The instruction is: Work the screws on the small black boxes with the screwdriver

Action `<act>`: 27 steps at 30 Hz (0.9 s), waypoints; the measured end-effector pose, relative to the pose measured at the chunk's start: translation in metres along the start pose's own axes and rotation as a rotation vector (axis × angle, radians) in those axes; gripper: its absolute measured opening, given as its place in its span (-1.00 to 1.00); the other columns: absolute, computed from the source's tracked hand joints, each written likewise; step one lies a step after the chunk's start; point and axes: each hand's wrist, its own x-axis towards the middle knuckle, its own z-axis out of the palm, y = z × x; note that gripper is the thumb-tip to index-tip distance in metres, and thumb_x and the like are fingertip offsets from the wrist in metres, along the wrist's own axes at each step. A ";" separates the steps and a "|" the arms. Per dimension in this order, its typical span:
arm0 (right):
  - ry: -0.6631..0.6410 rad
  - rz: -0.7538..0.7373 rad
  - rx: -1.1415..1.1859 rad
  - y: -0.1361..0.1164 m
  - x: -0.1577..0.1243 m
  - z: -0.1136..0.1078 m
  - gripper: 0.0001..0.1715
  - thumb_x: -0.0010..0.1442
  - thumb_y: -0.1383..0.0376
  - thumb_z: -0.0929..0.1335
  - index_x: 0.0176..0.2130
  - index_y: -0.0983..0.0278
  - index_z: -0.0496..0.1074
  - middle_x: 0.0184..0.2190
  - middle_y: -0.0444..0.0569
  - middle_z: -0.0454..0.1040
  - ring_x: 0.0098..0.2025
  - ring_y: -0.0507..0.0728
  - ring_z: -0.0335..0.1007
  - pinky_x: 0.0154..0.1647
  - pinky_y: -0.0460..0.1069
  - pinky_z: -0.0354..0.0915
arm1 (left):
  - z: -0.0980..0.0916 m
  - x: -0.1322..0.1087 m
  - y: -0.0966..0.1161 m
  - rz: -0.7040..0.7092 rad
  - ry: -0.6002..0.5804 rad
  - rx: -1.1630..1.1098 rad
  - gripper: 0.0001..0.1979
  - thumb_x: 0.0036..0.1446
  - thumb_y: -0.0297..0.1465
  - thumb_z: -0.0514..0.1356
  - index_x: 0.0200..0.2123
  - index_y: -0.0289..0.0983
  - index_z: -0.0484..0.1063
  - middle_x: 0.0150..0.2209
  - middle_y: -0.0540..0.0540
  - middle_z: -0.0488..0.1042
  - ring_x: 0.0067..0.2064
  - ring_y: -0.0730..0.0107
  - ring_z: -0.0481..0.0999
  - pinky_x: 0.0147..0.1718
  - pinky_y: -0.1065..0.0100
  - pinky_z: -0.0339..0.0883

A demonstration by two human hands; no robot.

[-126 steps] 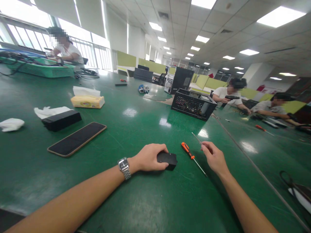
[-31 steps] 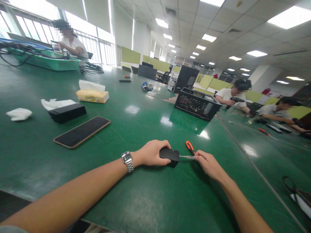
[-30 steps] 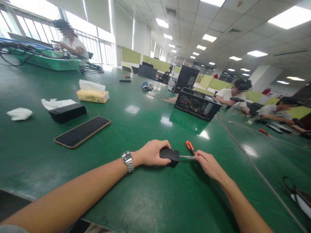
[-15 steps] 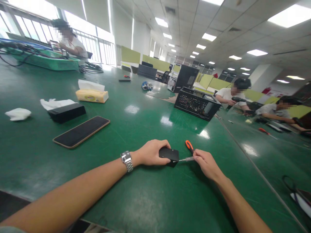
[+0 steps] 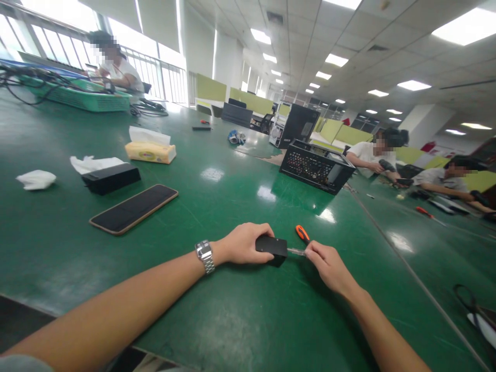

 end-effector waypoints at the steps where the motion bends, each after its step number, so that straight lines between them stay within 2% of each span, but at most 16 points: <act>1: -0.006 -0.003 -0.002 -0.005 -0.001 0.002 -0.61 0.29 0.14 0.17 -0.48 0.25 0.32 -0.56 -0.16 0.35 -0.47 0.05 0.27 -0.42 -0.06 0.14 | 0.000 0.000 0.000 -0.001 0.003 0.002 -0.63 -0.01 -0.19 0.27 -0.15 -0.24 0.40 -0.29 -0.04 0.49 -0.31 0.30 0.47 -0.38 0.42 0.23; 5: 0.031 0.007 -0.048 -0.017 -0.004 0.008 -0.63 0.29 0.11 0.20 -0.45 0.25 0.30 -0.56 -0.15 0.33 -0.49 0.05 0.25 -0.43 -0.06 0.14 | 0.001 0.000 -0.001 -0.008 0.004 -0.001 -0.62 0.00 -0.18 0.27 -0.14 -0.25 0.40 -0.29 -0.04 0.49 -0.31 0.31 0.47 -0.38 0.43 0.22; 11: 0.147 -0.077 -0.149 -0.022 -0.005 0.011 -0.71 0.25 0.12 0.24 -0.42 0.24 0.29 -0.55 -0.15 0.30 -0.51 0.05 0.20 -0.45 -0.06 0.12 | 0.002 0.000 -0.002 -0.012 0.019 -0.011 -0.63 0.00 -0.22 0.26 -0.14 -0.26 0.39 -0.28 -0.05 0.49 -0.31 0.30 0.47 -0.36 0.42 0.24; 17: 0.109 -0.030 0.033 -0.035 -0.006 0.020 -0.71 0.26 0.12 0.24 -0.41 0.24 0.32 -0.58 -0.18 0.29 -0.53 0.04 0.22 -0.48 -0.07 0.13 | 0.003 0.000 -0.001 -0.019 0.009 -0.019 -0.64 -0.01 -0.23 0.27 -0.15 -0.26 0.40 -0.28 -0.06 0.50 -0.30 0.30 0.48 -0.33 0.41 0.26; 21: 0.142 -0.014 0.063 -0.039 -0.005 0.023 -0.75 0.24 0.14 0.26 -0.34 0.25 0.37 -0.51 -0.13 0.37 -0.49 0.06 0.28 -0.43 -0.06 0.16 | 0.002 0.002 0.000 0.009 0.013 -0.038 -0.64 -0.01 -0.27 0.28 -0.14 -0.28 0.40 -0.24 -0.08 0.49 -0.24 0.26 0.47 -0.26 0.37 0.30; 24: 0.141 -0.021 0.051 -0.037 -0.003 0.023 -0.76 0.24 0.16 0.26 -0.34 0.25 0.40 -0.47 -0.10 0.43 -0.45 0.08 0.33 -0.40 -0.05 0.19 | -0.005 0.001 -0.002 0.098 0.016 -0.117 -0.49 -0.07 -0.32 0.33 -0.01 -0.28 0.36 -0.07 -0.13 0.43 -0.10 0.23 0.44 -0.08 0.32 0.29; 27: 0.131 -0.015 0.048 -0.036 -0.003 0.023 -0.76 0.24 0.16 0.26 -0.33 0.25 0.42 -0.45 -0.09 0.45 -0.44 0.09 0.34 -0.39 -0.05 0.20 | -0.016 -0.009 -0.005 0.065 0.005 -0.175 -0.31 -0.14 -0.32 0.38 0.10 -0.27 0.27 0.01 -0.15 0.38 -0.05 0.23 0.41 -0.03 0.28 0.29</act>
